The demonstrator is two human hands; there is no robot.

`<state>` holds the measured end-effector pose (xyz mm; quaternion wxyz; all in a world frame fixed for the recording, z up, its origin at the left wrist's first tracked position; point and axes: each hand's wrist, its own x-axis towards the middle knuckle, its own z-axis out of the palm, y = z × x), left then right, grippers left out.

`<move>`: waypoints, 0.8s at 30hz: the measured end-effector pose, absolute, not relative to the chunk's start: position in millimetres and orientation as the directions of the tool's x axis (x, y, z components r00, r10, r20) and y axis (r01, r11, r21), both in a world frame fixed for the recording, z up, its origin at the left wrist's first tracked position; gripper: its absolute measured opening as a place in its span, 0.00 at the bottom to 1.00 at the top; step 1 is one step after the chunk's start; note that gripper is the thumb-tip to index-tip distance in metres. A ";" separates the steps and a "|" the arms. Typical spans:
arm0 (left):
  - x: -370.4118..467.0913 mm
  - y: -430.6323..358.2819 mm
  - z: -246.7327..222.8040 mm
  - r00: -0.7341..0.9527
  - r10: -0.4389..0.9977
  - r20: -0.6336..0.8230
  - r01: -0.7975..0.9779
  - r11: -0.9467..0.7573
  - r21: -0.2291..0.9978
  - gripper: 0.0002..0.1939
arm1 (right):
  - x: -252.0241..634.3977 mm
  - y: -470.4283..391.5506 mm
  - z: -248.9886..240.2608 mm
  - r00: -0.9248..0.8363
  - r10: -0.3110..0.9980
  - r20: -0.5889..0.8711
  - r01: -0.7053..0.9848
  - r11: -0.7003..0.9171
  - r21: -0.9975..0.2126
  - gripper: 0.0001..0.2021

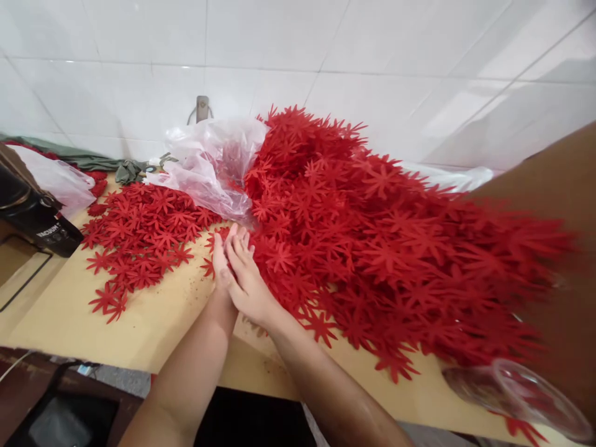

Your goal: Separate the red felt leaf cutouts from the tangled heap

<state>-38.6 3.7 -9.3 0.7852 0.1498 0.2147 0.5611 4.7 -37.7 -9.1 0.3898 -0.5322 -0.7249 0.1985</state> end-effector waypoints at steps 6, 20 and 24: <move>-30.0 -0.3 -4.3 0.335 0.940 -0.069 -0.875 0.338 0.346 0.24 | 12.7 8.2 -2.4 0.130 0.924 0.358 0.760 0.139 -0.635 0.37; -47.3 3.6 10.0 0.374 0.927 0.003 -0.875 0.352 0.334 0.33 | -1.2 24.1 -0.9 0.091 0.897 0.432 0.840 0.164 -0.517 0.35; -42.4 0.8 13.0 0.458 0.889 -0.008 -0.836 0.435 0.334 0.35 | 12.5 41.2 -2.3 0.227 0.878 0.421 0.836 0.047 -0.547 0.37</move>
